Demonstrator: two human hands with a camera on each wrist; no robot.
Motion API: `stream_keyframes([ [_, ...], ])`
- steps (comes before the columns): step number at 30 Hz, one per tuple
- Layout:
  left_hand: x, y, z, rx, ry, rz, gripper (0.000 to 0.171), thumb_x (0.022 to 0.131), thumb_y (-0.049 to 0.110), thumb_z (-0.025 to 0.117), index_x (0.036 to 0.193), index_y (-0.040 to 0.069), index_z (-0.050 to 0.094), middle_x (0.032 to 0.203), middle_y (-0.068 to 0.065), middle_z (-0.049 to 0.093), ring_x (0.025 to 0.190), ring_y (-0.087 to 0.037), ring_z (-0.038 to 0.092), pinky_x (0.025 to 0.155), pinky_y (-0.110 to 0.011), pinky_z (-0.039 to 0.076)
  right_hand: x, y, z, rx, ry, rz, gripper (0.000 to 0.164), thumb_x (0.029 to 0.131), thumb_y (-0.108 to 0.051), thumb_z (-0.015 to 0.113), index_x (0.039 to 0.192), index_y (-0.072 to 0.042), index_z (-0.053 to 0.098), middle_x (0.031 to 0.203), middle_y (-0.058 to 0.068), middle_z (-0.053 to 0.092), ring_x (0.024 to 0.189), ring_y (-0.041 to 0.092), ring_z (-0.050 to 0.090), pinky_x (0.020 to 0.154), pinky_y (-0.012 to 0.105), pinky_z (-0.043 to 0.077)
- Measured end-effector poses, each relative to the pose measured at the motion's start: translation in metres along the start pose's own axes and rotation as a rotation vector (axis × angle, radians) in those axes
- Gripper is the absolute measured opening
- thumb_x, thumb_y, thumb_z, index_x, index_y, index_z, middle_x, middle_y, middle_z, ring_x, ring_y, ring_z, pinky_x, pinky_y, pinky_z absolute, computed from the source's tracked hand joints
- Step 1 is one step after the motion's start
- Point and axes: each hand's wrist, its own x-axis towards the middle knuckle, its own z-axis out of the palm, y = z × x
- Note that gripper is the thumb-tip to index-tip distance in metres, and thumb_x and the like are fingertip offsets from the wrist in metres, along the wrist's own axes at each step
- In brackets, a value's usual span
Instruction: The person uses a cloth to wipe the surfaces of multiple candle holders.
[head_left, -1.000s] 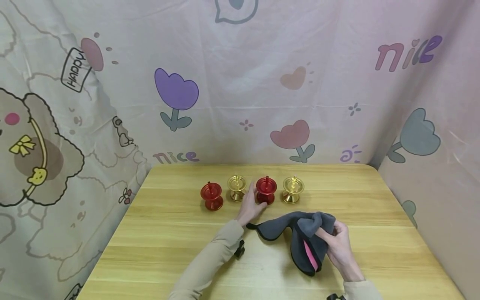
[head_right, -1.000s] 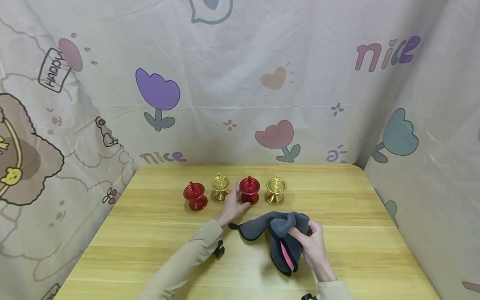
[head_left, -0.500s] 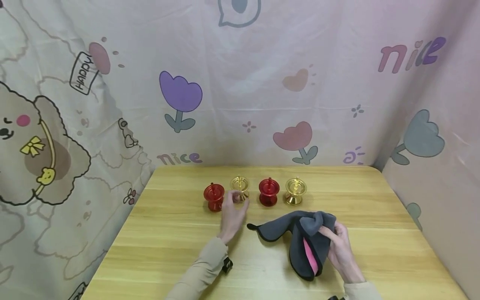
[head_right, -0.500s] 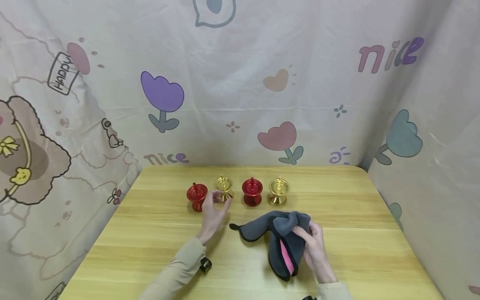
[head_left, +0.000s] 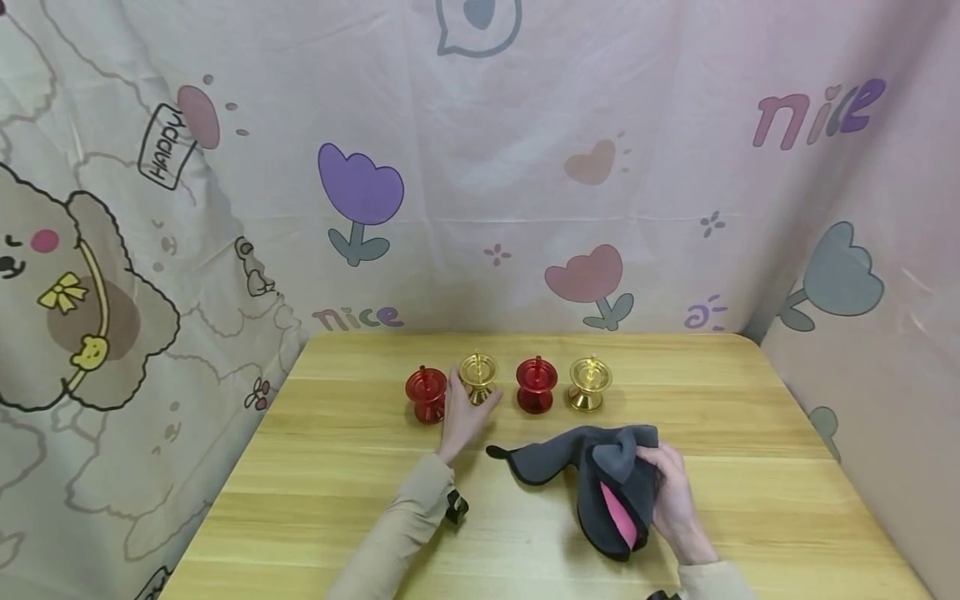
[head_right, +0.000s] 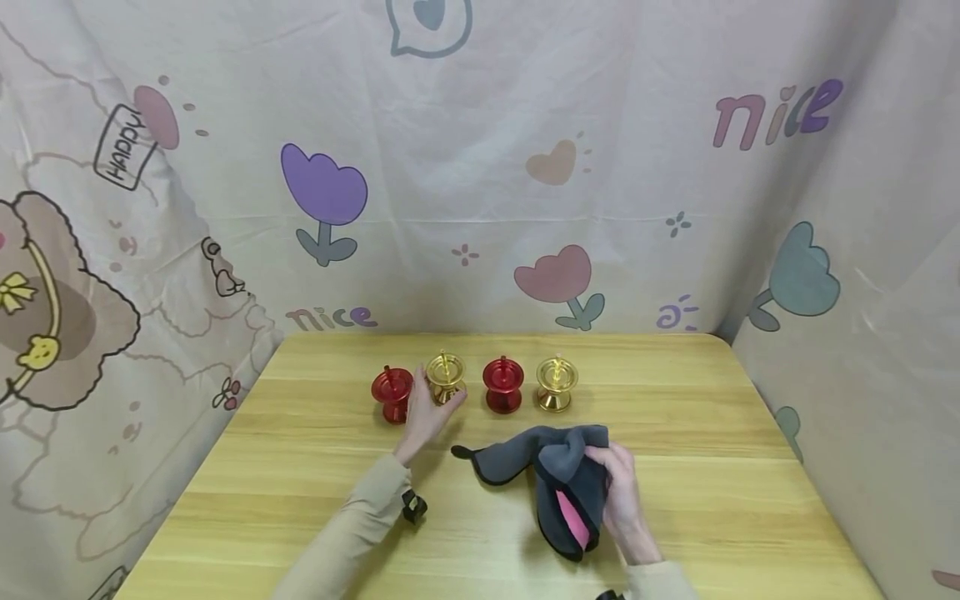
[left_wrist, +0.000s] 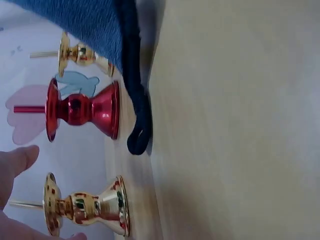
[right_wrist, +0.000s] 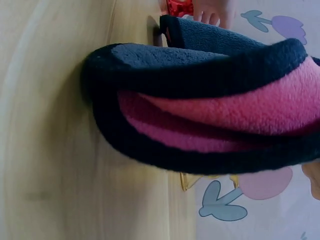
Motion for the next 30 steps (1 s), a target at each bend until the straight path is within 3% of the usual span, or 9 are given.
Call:
stream_keyframes([
  [4,0.010,-0.002,0.001,-0.024,-0.022,-0.031,0.106,0.084,0.030,0.080,0.156,-0.011,0.014,0.158,-0.036,0.027,0.148,-0.048,0.030,0.123,-0.058,0.027,0.000,0.001,-0.002,-0.038,-0.031,0.009,0.054,0.101,0.009,0.026,0.102,-0.011,0.075,0.093,-0.004,0.077,0.079,0.005,0.074,0.067,0.018,0.060],
  [8,0.016,-0.004,0.004,-0.057,0.003,-0.024,0.101,0.082,0.024,0.082,0.153,-0.012,0.021,0.152,-0.037,0.039,0.142,-0.047,0.040,0.121,-0.056,0.033,-0.001,0.000,-0.002,-0.102,-0.020,0.045,0.047,0.103,0.007,0.032,0.105,-0.013,0.075,0.096,-0.006,0.075,0.083,0.005,0.072,0.070,0.019,0.060],
  [12,0.020,-0.007,0.005,-0.073,0.016,-0.033,0.095,0.083,0.024,0.081,0.152,-0.011,0.026,0.150,-0.035,0.043,0.141,-0.046,0.042,0.120,-0.056,0.035,-0.002,0.000,-0.004,-0.161,-0.034,0.079,0.044,0.104,0.005,0.037,0.108,-0.017,0.075,0.100,-0.008,0.072,0.088,0.003,0.069,0.074,0.019,0.059],
  [22,0.027,-0.011,0.008,-0.099,0.057,-0.035,0.078,0.082,0.023,0.083,0.143,-0.003,0.043,0.137,-0.027,0.056,0.130,-0.042,0.053,0.112,-0.056,0.043,0.000,-0.002,-0.009,-0.138,-0.144,0.086,0.043,0.106,0.003,0.035,0.116,-0.017,0.072,0.105,-0.009,0.071,0.094,0.002,0.067,0.079,0.018,0.057],
  [26,0.022,-0.010,0.005,-0.147,0.072,-0.045,0.078,0.081,0.028,0.085,0.143,0.001,0.045,0.137,-0.023,0.058,0.129,-0.038,0.056,0.110,-0.053,0.046,0.001,-0.001,-0.011,-0.203,-0.089,0.068,0.043,0.104,0.005,0.041,0.113,-0.020,0.074,0.103,-0.011,0.074,0.093,0.001,0.067,0.079,0.017,0.057],
  [30,0.009,-0.002,-0.001,-0.219,0.036,-0.045,0.081,0.081,0.035,0.085,0.144,0.005,0.045,0.136,-0.019,0.060,0.125,-0.034,0.060,0.106,-0.049,0.051,0.001,-0.001,-0.014,-0.207,-0.009,0.040,0.043,0.103,0.007,0.044,0.110,-0.021,0.076,0.101,-0.010,0.076,0.092,0.001,0.069,0.078,0.016,0.057],
])
